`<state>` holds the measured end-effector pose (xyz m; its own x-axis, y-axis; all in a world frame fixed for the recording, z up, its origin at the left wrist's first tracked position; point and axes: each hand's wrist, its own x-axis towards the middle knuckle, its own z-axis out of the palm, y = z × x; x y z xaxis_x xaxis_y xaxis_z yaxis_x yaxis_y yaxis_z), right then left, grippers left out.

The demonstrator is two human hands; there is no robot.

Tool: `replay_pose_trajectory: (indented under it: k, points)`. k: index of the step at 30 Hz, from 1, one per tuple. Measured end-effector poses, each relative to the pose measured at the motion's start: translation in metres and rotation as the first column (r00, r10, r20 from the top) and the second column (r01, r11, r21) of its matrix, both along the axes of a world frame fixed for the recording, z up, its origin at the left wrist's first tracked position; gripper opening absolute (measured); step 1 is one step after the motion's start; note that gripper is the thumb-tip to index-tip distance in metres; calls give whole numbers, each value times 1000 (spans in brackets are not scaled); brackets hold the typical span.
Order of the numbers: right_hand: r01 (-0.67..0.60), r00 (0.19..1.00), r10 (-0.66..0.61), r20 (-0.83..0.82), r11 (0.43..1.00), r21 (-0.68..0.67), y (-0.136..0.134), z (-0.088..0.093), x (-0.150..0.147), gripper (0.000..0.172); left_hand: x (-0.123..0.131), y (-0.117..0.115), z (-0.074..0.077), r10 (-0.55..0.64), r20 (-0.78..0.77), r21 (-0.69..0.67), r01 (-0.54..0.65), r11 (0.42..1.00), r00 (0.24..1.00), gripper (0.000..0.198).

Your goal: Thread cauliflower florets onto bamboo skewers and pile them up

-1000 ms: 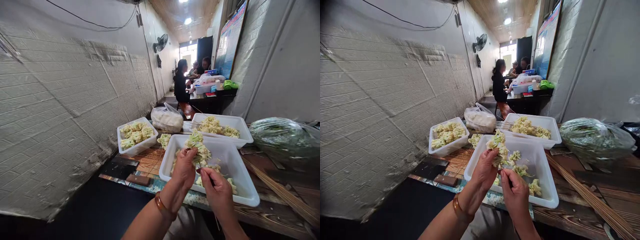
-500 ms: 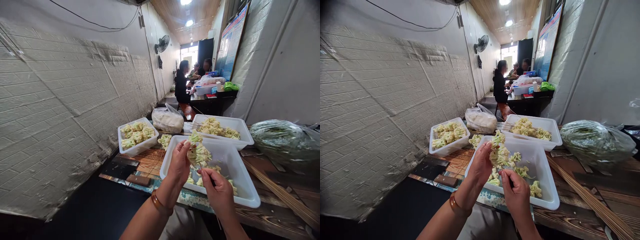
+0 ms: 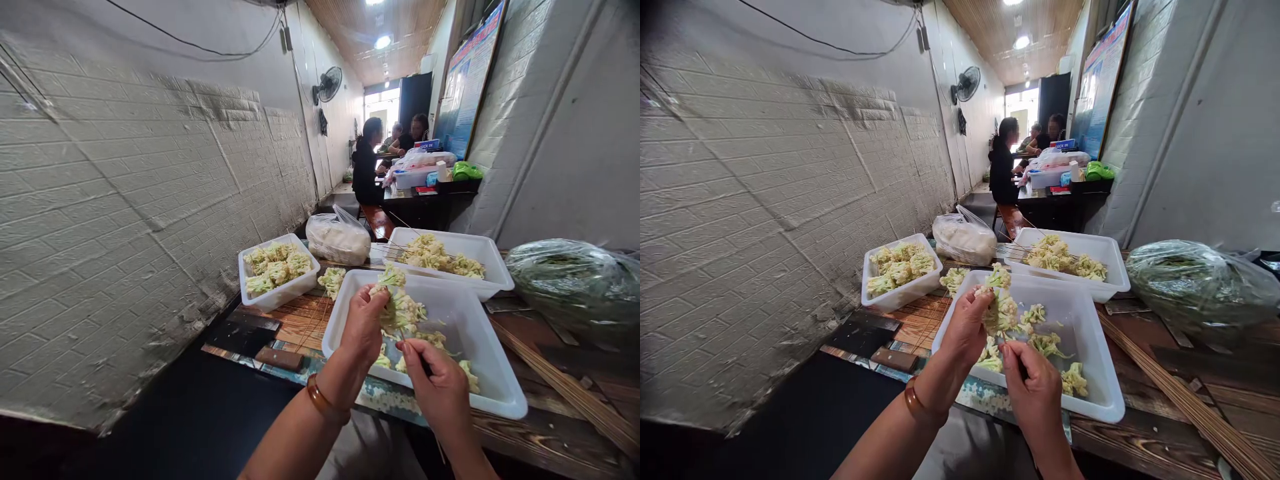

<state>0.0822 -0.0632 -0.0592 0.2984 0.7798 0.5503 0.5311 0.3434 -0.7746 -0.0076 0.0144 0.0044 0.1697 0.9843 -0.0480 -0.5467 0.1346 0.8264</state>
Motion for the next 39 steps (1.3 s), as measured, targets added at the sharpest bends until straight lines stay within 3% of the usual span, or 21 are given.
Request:
replay_pose_trajectory:
  k: [8,18,26,39]
  points:
    - [-21,1000,21,-5,1000,-11,1,-3,2,26,-2,6,9,17,43,38,-19,999,999,28]
    - [-25,1000,25,11,1000,-10,-1,3,0,28,-2,10,0,27,45,24,-28,999,999,30]
    - [-20,999,20,39,1000,-20,0,3,1,29,-2,9,5,33,83,28,-36,999,996,21]
    - [-4,999,5,48,1000,-8,0,2,-1,29,-2,15,6,54,64,0,-54,999,997,25]
